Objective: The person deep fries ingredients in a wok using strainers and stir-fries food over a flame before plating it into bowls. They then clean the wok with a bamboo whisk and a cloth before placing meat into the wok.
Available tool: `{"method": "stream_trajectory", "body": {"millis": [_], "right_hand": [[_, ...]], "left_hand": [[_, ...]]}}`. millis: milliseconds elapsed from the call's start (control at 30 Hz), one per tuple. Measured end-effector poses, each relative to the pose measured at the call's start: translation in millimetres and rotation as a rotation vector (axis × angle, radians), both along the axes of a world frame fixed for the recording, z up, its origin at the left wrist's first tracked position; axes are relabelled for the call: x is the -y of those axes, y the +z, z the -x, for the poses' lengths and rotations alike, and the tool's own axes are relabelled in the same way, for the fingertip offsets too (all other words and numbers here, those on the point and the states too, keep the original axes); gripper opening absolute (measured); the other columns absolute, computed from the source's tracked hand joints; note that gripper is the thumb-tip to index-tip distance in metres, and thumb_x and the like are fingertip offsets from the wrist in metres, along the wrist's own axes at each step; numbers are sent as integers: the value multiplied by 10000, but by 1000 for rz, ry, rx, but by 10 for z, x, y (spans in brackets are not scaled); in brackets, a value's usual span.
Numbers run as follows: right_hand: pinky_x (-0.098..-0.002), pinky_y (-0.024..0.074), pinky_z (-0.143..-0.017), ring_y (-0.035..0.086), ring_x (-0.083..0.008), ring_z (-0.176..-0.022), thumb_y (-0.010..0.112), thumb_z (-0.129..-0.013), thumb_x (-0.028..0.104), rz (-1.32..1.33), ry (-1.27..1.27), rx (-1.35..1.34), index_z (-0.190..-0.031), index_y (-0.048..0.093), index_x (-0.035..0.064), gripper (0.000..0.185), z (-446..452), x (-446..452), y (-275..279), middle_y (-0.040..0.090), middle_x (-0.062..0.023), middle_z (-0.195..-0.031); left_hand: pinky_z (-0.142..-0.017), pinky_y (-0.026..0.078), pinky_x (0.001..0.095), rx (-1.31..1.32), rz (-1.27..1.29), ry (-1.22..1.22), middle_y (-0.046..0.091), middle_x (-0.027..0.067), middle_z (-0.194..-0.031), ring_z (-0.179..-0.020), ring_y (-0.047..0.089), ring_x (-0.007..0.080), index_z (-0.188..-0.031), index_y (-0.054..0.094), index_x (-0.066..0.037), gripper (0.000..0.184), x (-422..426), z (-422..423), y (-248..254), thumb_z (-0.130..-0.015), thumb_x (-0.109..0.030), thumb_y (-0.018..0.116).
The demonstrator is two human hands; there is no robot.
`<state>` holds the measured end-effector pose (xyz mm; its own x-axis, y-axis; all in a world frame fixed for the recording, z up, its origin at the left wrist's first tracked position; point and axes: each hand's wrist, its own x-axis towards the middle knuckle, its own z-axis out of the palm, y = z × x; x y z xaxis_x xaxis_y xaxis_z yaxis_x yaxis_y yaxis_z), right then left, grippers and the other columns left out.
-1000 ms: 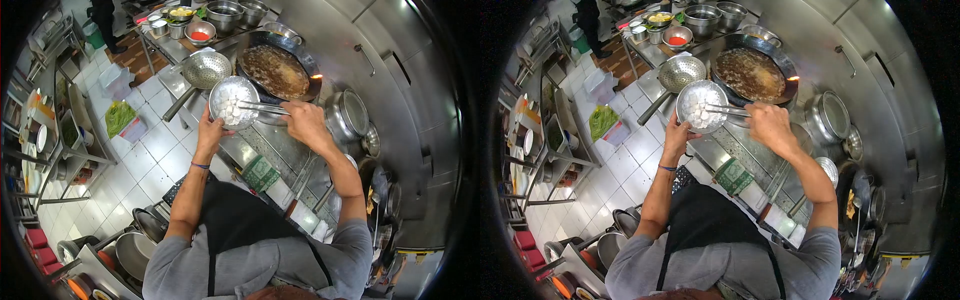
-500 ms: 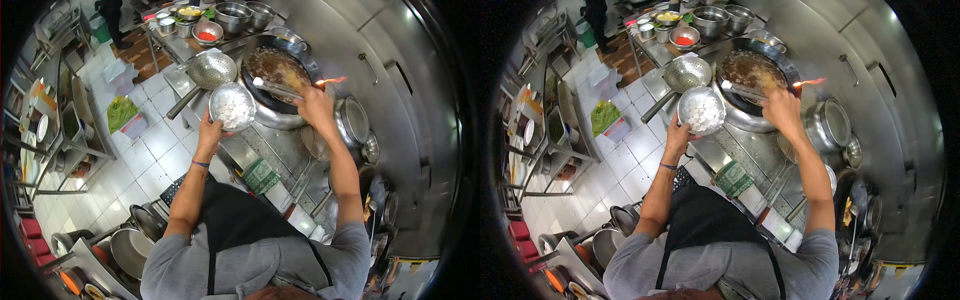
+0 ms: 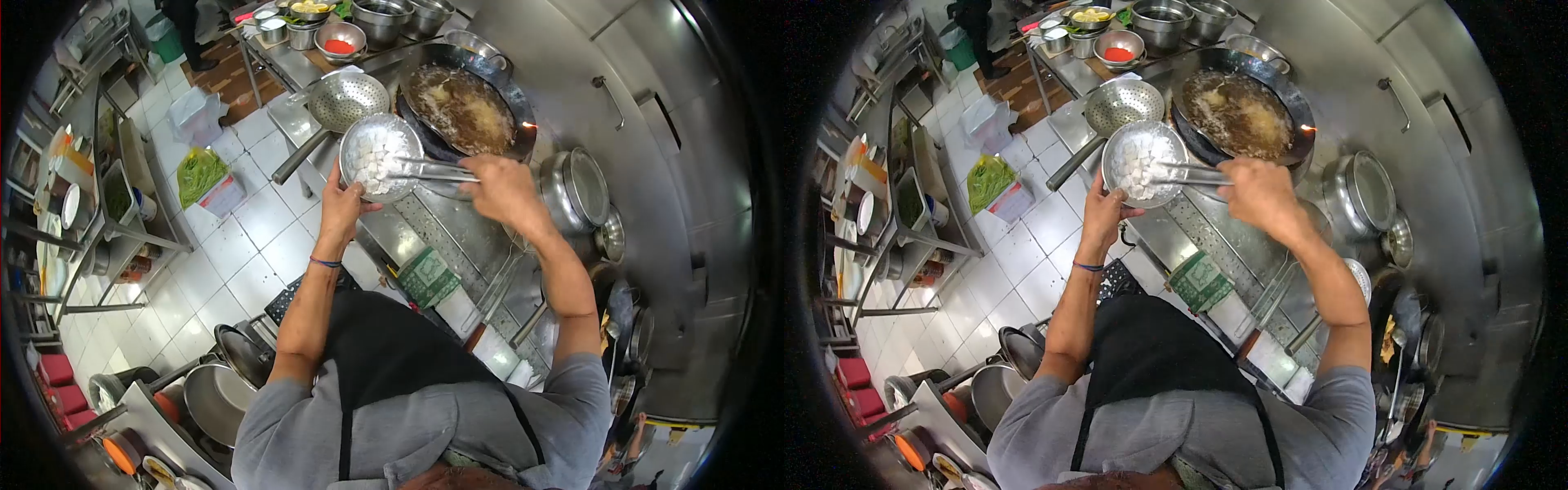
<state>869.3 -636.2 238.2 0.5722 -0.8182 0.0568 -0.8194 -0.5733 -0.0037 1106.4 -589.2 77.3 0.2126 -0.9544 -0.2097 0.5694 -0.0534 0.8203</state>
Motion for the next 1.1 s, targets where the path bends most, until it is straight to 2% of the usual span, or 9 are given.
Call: {"method": "stream_trajectory", "body": {"millis": [100, 233, 333, 533, 633, 800, 833, 933, 1100], "right_hand": [[-461, 551, -781, 693, -350, -928, 723, -823, 205, 12, 41, -13, -1135, 706, 87, 334, -25, -51, -165, 702, -129, -1110], [-451, 552, -787, 701, -333, -914, 734, -814, 219, 116, -86, 185, -1085, 736, 127, 286, 152, -87, 94, 721, -132, -1035], [-463, 549, -807, 699, -342, -928, 713, -835, 233, 247, -362, 116, -1096, 734, 126, 283, 404, 216, 146, 719, -134, -1050], [-470, 539, -844, 690, -347, -968, 677, -866, 233, 149, -600, -206, -1155, 707, 124, 311, 948, 896, -378, 710, -147, -1091], [-459, 547, -839, 684, -344, -1002, 688, -861, 223, 180, -454, 70, -1136, 704, 112, 297, 632, 299, 46, 701, -164, -1117], [-409, 566, -721, 693, -300, -887, 726, -801, 127, 257, 126, 40, -934, 689, 61, 153, 222, -284, 4, 696, -119, -911], [-400, 563, -671, 686, -288, -815, 731, -784, 111, 264, 144, 31, -891, 672, 50, 136, 164, -299, -36, 663, -105, -818], [-410, 559, -663, 691, -291, -815, 731, -790, 117, 232, 130, 88, -942, 693, 49, 172, 297, -248, -1, 681, -116, -850], [-446, 545, -763, 697, -339, -891, 705, -821, 137, 328, -305, 171, -1097, 717, 109, 278, 742, -150, 164, 717, -165, -954]], "left_hand": [[-622, 646, 366, 28, 25, -44, 569, 183, -1309, -937, 704, 275, -1562, 182, -130, 779, -8, 23, 110, -856, 112, 404], [-638, 650, 370, 8, 11, -20, 567, 195, -1308, -927, 707, 284, -1562, 178, -131, 784, 17, 17, 61, -852, 112, 402], [-646, 652, 379, -20, -6, -6, 573, 194, -1295, -915, 707, 286, -1562, 177, -131, 791, 45, 41, -17, -846, 114, 408], [-641, 649, 383, -62, 8, -57, 584, 189, -1267, -898, 705, 283, -1561, 182, -127, 806, 19, 73, -97, -834, 119, 427], [-634, 647, 371, -68, 8, -51, 594, 174, -1246, -895, 704, 263, -1553, 207, -120, 788, -24, 98, -112, -837, 113, 441], [-630, 652, 357, 13, 2, -160, 608, 136, -1188, -845, 696, 212, -1538, 252, -123, 750, 6, 212, 163, -851, 93, 463], [-631, 652, 355, 22, 3, -173, 611, 135, -1176, -834, 697, 214, -1540, 245, -124, 748, 27, 247, 170, -855, 89, 458], [-615, 651, 345, 41, 5, -161, 619, 137, -1143, -802, 700, 223, -1535, 242, -112, 719, 42, 283, 130, -869, 74, 437], [-511, 632, 318, 86, -149, -76, 621, 173, -1144, -796, 705, 250, -1462, 310, -44, 576, 66, 225, -279, -898, 46, 387]]}}
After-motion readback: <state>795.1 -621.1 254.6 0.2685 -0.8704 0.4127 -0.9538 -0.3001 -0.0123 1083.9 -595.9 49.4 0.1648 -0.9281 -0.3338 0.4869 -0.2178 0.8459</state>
